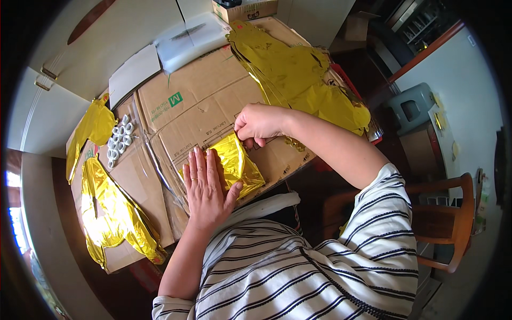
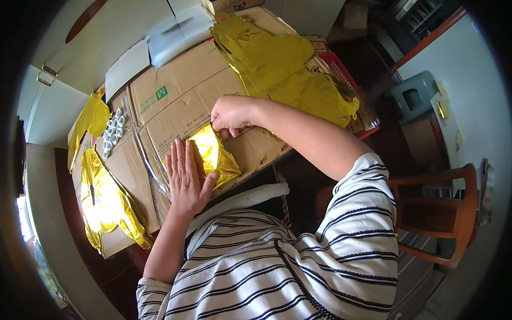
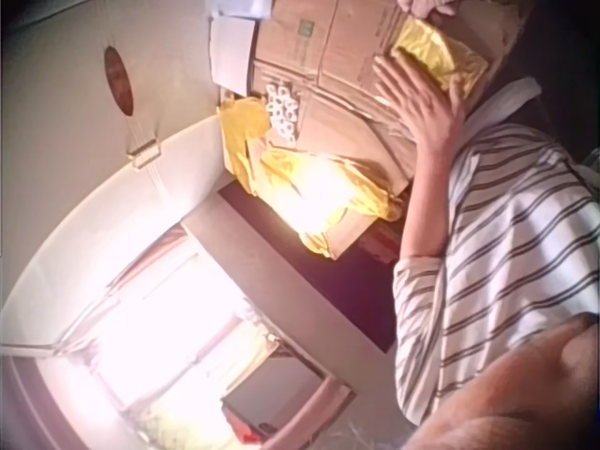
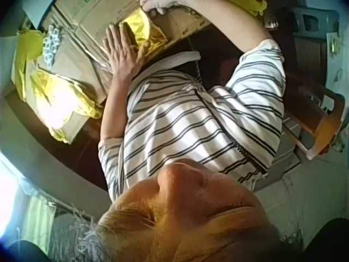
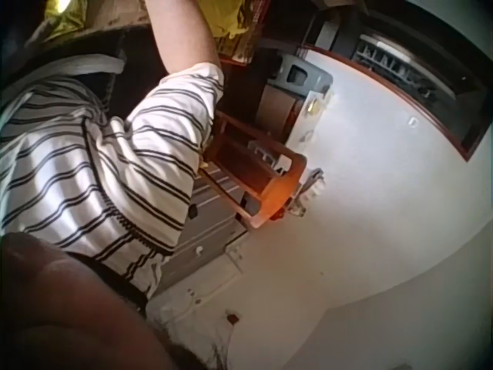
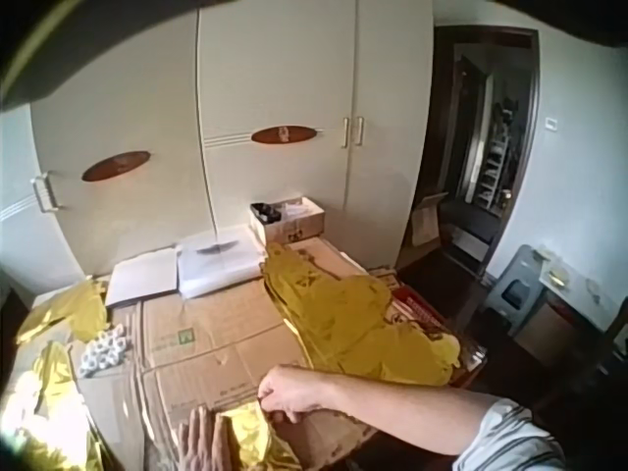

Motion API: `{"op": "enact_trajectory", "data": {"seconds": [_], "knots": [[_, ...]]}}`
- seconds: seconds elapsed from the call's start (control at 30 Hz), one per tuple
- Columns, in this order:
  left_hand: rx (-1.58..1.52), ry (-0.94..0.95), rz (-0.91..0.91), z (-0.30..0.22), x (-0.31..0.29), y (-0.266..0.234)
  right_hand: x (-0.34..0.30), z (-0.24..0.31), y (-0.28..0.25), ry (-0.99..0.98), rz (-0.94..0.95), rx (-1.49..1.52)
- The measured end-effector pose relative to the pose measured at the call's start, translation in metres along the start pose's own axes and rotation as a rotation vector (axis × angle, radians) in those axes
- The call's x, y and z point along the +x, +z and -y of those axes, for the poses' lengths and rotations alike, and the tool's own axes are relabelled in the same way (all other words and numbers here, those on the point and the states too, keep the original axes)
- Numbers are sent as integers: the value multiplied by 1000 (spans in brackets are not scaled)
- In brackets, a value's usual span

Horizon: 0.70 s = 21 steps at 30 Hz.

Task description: Folding and organizing gold foil bags on a cardboard surface.

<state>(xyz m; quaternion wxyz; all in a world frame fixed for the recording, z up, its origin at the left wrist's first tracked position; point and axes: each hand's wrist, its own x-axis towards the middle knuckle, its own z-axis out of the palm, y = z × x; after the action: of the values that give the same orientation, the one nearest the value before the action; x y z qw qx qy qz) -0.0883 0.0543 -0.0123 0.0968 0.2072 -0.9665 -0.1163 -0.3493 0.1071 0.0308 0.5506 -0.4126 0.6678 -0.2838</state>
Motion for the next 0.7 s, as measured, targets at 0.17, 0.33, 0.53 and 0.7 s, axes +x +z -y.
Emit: {"op": "enact_trajectory", "data": {"seconds": [0.17, 0.33, 0.53, 0.7], "knots": [[-4, 1, 2, 0, 0, -1, 3, -3, 2, -31, -57, 25], [-17, 4, 15, 1, 0, -1, 6, -4, 3, -21, -56, 26], [-20, -2, 17, 1, 0, 0, 1, 2, 2, -49, -35, -99], [-15, -4, 18, 0, 1, -1, 4, 3, 1, -155, -97, -194]]}}
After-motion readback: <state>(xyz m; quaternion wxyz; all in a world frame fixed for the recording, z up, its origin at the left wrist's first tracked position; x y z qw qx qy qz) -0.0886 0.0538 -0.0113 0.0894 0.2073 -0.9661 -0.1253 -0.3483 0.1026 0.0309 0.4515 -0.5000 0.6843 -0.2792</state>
